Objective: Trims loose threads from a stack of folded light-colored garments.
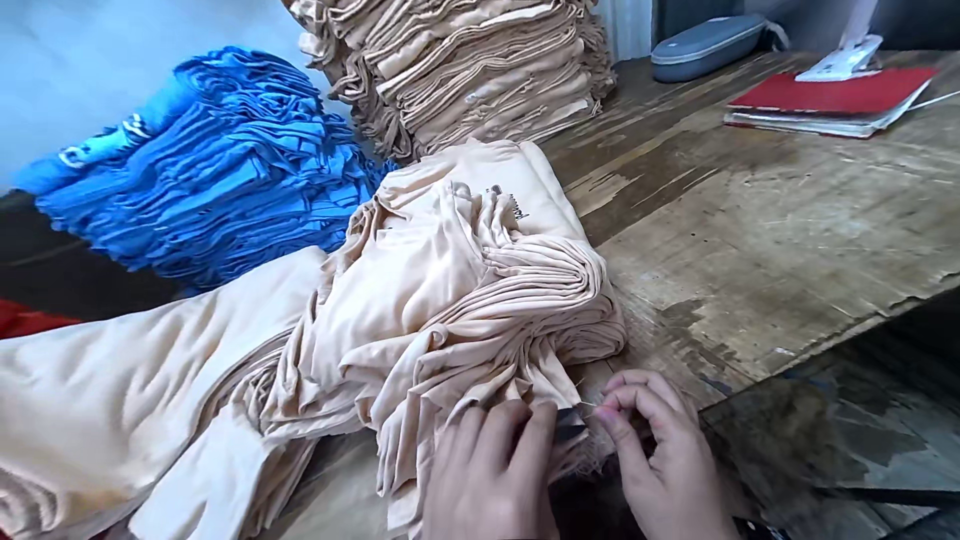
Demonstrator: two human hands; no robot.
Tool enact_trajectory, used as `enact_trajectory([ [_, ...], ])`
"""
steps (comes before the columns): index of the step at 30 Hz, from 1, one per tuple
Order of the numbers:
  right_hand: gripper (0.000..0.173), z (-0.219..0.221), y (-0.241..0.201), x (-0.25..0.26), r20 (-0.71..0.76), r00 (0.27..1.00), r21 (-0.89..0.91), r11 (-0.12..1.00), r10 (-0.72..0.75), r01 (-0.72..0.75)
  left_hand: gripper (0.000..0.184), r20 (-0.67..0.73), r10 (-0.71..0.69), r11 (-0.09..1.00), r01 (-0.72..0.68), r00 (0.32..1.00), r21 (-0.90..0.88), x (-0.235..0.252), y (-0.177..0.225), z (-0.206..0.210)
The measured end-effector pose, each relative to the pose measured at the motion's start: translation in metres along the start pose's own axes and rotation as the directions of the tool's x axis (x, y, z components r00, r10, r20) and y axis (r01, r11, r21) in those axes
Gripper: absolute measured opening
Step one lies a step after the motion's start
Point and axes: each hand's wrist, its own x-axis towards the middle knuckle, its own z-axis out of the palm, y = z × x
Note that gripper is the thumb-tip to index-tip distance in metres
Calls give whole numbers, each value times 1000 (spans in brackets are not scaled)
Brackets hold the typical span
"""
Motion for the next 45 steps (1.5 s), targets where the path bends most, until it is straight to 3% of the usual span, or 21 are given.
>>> enact_trajectory([
  [3,20,-1,0,0,-14,1000,30,1000,6,-5,17,12,31,998,-31,999,51,9,0,11],
  [6,13,-9,6,-1,-107,993,-29,999,-48,45,21,78,-18,994,26,997,-105,2,-8,7],
  [8,24,-16,9,-5,-133,982,-25,991,-131,129,34,171,-56,976,90,984,-196,-7,-16,3],
  [13,35,10,-10,-17,-83,967,17,970,-239,241,20,136,-99,884,150,986,-442,-13,-35,0],
  [14,27,21,-13,-14,-115,966,94,965,-233,244,18,119,-116,866,159,986,-474,-11,-37,0],
  [16,11,40,-17,1,-120,987,424,893,-112,152,15,76,-204,844,215,976,-492,-4,-42,1],
  [18,14,49,-21,16,-5,996,647,759,94,-68,12,53,-309,800,290,949,-525,3,-50,7],
  [19,17,51,-21,20,50,992,671,732,113,-117,13,59,-349,772,322,935,-547,5,-54,9],
  [20,25,51,-19,21,97,994,660,745,44,-97,15,74,-372,747,346,925,-568,6,-55,11],
  [22,56,50,-16,15,126,978,520,851,-164,76,16,103,-387,714,368,917,-596,8,-55,11],
  [23,55,47,-16,10,96,966,381,905,-242,189,16,104,-386,713,368,917,-597,8,-54,12],
  [25,23,40,-6,-5,-51,926,138,916,-374,378,19,122,-366,704,360,923,-613,5,-53,12],
  [28,15,11,9,-20,-162,888,81,891,-431,447,44,184,-259,682,314,948,-660,-3,-53,4],
  [30,9,-1,12,-27,-133,905,122,900,-403,419,50,99,-153,769,181,983,-614,-13,-53,2],
  [32,6,-4,14,-34,-99,911,160,897,-401,412,30,-74,-18,911,-14,997,-412,-20,-49,2],
  [34,5,-1,12,-37,-107,904,177,887,-414,427,18,-182,123,976,-152,976,-158,-25,-41,1],
  [38,5,4,8,-35,-108,900,179,883,-421,435,18,-247,273,961,-254,930,105,-28,-33,14],
  [45,7,2,10,-35,-110,900,138,890,-422,434,19,-249,331,942,-303,910,146,-22,-25,13],
])
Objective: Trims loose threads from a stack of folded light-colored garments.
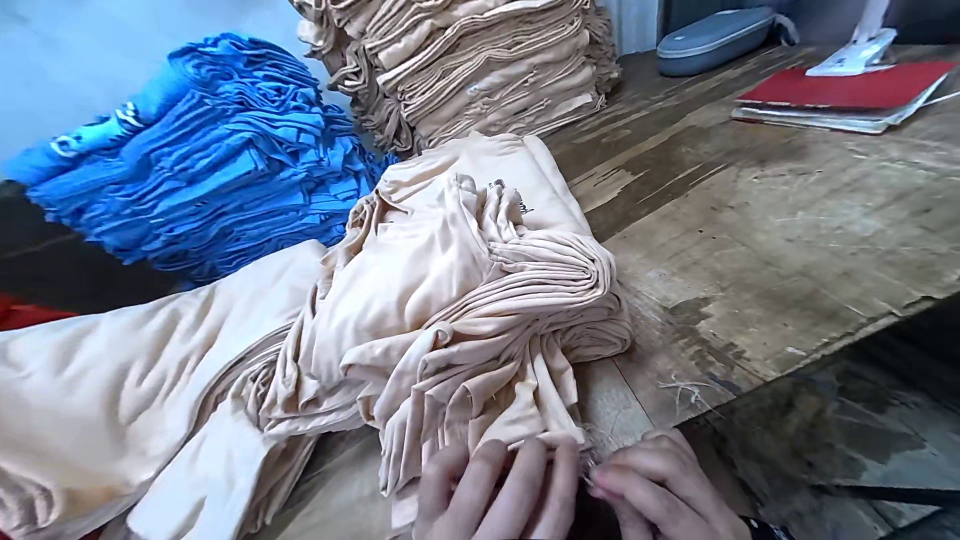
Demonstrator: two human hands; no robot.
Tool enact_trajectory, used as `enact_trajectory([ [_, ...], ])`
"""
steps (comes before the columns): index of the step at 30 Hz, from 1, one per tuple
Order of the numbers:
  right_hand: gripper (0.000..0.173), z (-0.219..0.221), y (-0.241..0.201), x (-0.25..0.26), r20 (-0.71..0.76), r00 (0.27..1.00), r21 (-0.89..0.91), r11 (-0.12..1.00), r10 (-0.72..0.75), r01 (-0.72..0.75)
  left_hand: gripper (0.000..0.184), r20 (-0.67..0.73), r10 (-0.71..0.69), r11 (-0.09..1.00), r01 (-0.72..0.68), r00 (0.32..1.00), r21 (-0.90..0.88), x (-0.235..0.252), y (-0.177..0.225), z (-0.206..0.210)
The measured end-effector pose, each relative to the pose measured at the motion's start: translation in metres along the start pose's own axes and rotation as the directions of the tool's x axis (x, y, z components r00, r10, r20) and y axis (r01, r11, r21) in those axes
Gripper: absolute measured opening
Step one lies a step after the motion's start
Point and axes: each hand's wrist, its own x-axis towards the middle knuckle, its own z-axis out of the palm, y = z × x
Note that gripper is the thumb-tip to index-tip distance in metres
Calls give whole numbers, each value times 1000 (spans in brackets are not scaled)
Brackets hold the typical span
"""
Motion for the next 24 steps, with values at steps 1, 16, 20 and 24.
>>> enact_trajectory([
  [1,7,1,-1,0,0,1000,2,1000,-5,5,19,-1,6,1000,-6,1000,0,1,-1,4],
  [16,7,-42,17,48,449,876,-107,984,177,-144,20,43,-256,965,253,966,62,-4,-115,-32],
  [20,9,-82,0,70,632,680,-469,882,372,-46,19,159,-332,941,337,930,-7,-4,-108,-28],
  [24,18,-51,-5,67,444,850,-415,906,285,-87,32,267,-562,823,562,783,84,19,-64,-32],
])
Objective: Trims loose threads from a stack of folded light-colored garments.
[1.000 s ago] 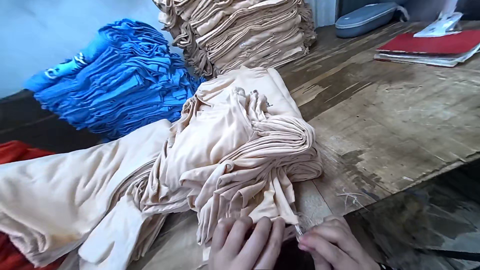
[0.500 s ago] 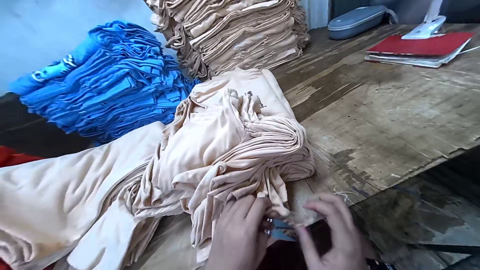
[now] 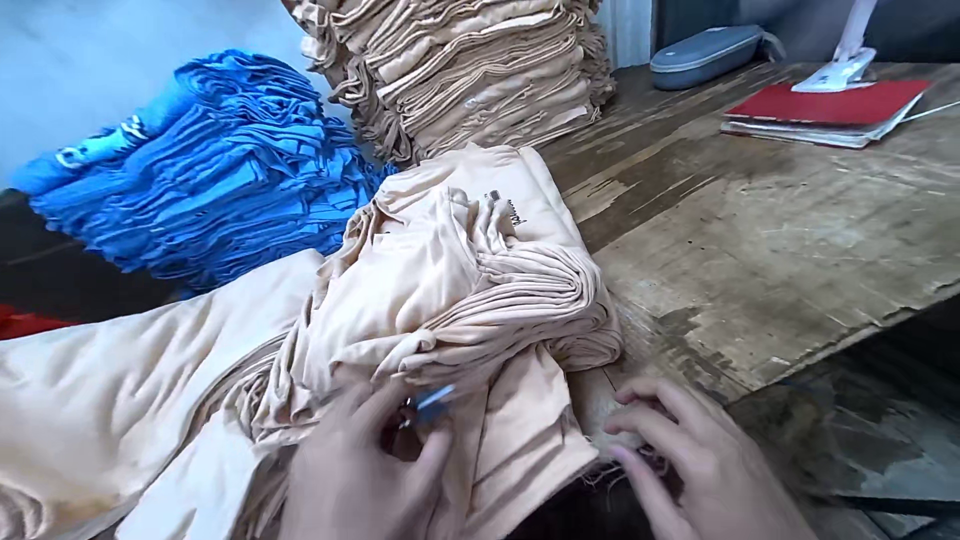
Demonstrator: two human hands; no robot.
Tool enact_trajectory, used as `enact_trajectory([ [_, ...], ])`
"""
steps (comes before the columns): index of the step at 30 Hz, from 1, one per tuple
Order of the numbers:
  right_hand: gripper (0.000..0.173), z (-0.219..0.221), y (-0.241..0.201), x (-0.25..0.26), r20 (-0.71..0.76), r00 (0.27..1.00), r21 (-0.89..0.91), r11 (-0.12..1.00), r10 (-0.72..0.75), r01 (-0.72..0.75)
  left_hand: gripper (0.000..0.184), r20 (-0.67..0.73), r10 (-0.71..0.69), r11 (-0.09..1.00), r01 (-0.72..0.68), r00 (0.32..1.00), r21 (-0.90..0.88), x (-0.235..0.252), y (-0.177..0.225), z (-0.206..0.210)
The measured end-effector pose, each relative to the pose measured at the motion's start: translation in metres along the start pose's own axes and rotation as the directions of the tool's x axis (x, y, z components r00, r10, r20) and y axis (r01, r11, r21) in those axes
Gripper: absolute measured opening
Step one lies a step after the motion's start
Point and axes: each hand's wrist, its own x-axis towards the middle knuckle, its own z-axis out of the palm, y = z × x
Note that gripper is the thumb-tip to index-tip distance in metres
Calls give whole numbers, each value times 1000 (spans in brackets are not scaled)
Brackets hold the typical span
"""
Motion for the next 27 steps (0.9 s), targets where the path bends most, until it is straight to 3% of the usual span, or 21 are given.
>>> enact_trajectory([
  [3,17,32,-20,19,-202,979,232,972,6,42,37,-149,-38,998,45,988,38,8,18,17],
  [5,16,56,-38,38,-312,948,485,868,59,105,38,-261,13,997,8,965,79,22,16,22],
  [7,24,73,-60,51,-178,974,730,682,140,35,39,-286,61,991,-24,956,132,42,15,12],
  [8,32,78,-68,55,-56,984,749,659,169,-71,36,-281,73,988,-31,957,149,56,15,6],
  [10,40,86,-73,59,142,966,637,727,214,-255,26,-264,82,984,-35,961,177,87,12,-7],
  [15,43,90,-65,63,102,939,579,748,328,-324,21,-318,88,948,19,944,317,153,0,-12],
  [17,45,89,-69,77,-50,928,476,826,369,-302,22,-325,109,935,14,939,354,163,-2,-6],
  [19,42,92,-76,92,-286,902,388,900,325,-201,20,-362,129,930,14,923,368,170,-6,-2],
  [20,44,90,-80,98,-328,891,360,914,313,-188,19,-383,137,928,17,914,372,173,-10,1],
  [21,47,85,-86,102,-281,899,343,910,335,-232,19,-396,137,926,24,908,377,175,-13,2],
  [23,50,69,-92,113,63,906,322,851,418,-415,20,-405,128,926,37,905,376,176,-19,4],
  [25,47,66,-88,130,345,846,314,799,408,-513,18,-423,165,920,16,891,392,179,-21,5],
  [27,41,74,-86,143,403,817,425,706,413,-567,17,-445,207,914,-11,871,405,184,-23,6],
])
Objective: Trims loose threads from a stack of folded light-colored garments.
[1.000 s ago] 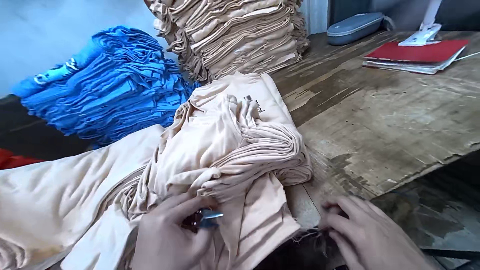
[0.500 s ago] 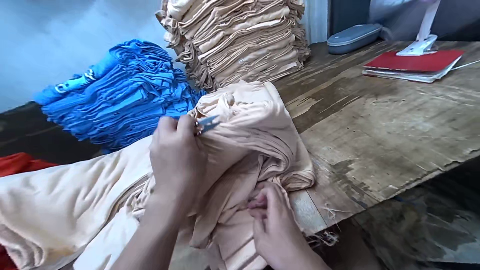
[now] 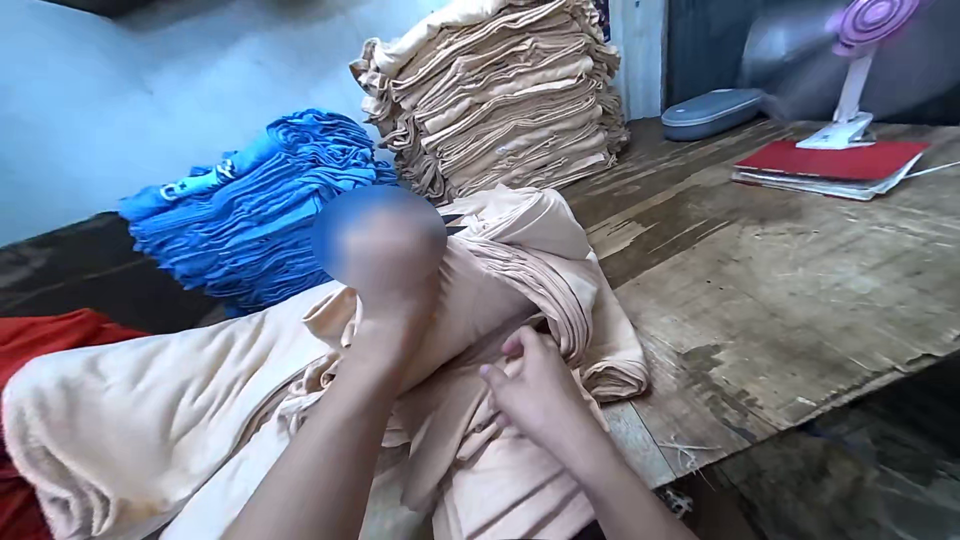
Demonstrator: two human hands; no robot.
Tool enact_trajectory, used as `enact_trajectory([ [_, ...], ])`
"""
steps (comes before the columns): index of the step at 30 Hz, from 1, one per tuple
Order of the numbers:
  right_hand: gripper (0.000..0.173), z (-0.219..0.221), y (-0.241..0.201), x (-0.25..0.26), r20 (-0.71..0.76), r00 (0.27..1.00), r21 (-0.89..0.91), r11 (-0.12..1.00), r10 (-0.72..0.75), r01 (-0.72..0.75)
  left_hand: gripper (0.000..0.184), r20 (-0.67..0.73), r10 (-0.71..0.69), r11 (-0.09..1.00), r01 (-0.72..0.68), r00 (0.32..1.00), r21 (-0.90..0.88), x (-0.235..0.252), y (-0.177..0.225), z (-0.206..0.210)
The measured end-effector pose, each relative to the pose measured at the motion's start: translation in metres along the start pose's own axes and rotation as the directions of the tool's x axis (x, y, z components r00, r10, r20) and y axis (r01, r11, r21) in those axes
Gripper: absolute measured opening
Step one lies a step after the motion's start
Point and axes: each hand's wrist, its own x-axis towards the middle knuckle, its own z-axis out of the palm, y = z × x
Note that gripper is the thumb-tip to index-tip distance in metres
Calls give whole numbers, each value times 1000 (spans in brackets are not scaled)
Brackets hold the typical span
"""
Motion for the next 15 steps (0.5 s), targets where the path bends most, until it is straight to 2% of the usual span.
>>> enact_trajectory([
  [1,39,2,-1,5,-38,999,66,998,8,-6,16,-28,7,1000,-7,1000,5,2,-2,3],
  [2,37,3,-2,7,-92,996,38,999,15,-12,16,-64,9,1000,-8,998,11,5,-3,6],
  [5,47,0,-3,0,-196,980,-275,961,-19,-36,18,-118,22,1000,-21,993,5,10,-8,12],
  [7,51,-1,-4,-2,-228,974,-338,939,-17,-63,17,-149,46,999,-47,988,-1,13,-11,16],
  [9,54,-2,-7,2,-235,972,-258,963,19,-81,17,-164,71,997,-75,984,-20,15,-11,20],
  [12,51,1,-1,17,-270,961,89,996,54,-31,15,-212,116,987,-136,970,-85,18,-14,25],
  [14,43,5,4,23,-175,981,307,951,83,-26,15,-240,145,977,-177,960,-120,20,-16,31],
  [15,40,6,5,23,-114,990,292,955,78,-42,14,-242,149,974,-184,959,-130,21,-17,34],
])
